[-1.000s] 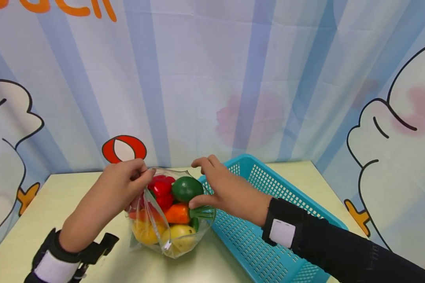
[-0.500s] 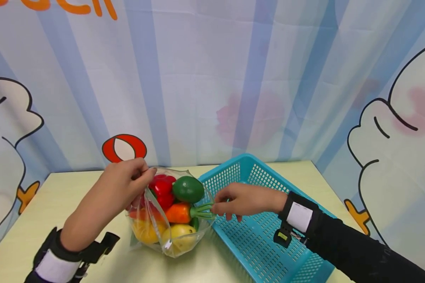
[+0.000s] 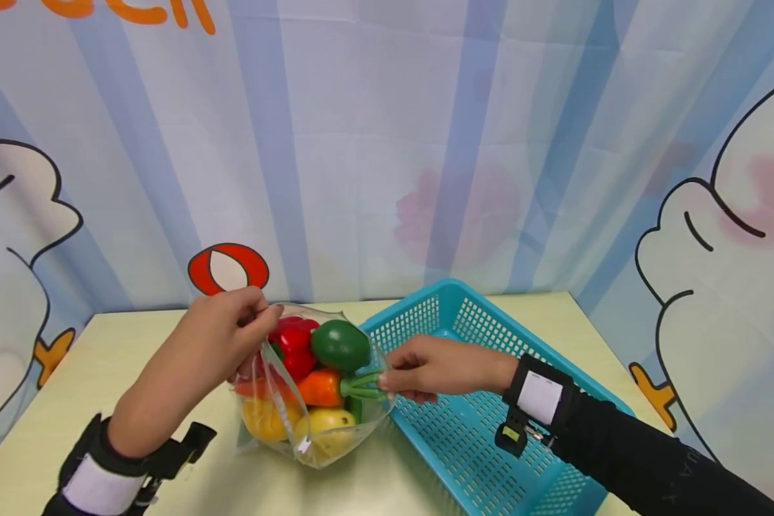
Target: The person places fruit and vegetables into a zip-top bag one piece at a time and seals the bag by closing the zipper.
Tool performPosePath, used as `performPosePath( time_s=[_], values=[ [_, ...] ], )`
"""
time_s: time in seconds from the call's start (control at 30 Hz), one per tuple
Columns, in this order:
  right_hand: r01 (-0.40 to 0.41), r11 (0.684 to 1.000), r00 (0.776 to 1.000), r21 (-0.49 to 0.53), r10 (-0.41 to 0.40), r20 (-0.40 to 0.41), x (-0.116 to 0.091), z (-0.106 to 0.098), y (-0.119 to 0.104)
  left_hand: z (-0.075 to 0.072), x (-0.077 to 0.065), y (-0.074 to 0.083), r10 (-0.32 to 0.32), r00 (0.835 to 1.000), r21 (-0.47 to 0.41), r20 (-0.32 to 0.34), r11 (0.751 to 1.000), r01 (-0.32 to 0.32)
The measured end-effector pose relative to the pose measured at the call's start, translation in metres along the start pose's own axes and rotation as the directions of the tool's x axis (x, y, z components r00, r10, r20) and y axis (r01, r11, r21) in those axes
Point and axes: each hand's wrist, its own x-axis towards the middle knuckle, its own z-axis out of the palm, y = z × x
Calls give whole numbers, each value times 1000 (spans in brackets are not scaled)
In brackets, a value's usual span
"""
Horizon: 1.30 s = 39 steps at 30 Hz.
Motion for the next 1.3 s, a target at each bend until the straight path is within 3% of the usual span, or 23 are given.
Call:
performPosePath(
  time_s=[0.17, 0.4, 0.53, 0.77, 1.03, 1.3],
  values=[
    [47, 997, 999, 54, -46, -27, 0, -5, 3, -5, 0, -2, 13, 1000, 8, -20, 1000, -13],
    [115, 979, 988, 168, -95, -118, 1, -15, 0, -19, -1, -5, -28, 1000, -90, 8, 996, 29],
    [136, 956, 981, 259, -93, -171, 2, -22, -14, -33, -3, -4, -38, 999, -87, -23, 996, 36],
    [148, 886, 967, 440, -37, -251, 8, -34, -50, -52, -7, -4, -80, 993, -94, -89, 993, 72],
    [198, 886, 946, 420, -61, -318, 8, -43, -72, -55, -10, -4, -70, 980, -114, -186, 992, 49],
    [146, 900, 942, 411, 0, -334, 9, -42, -65, -50, -7, -1, -85, 988, -150, -129, 987, 65]
  ],
)
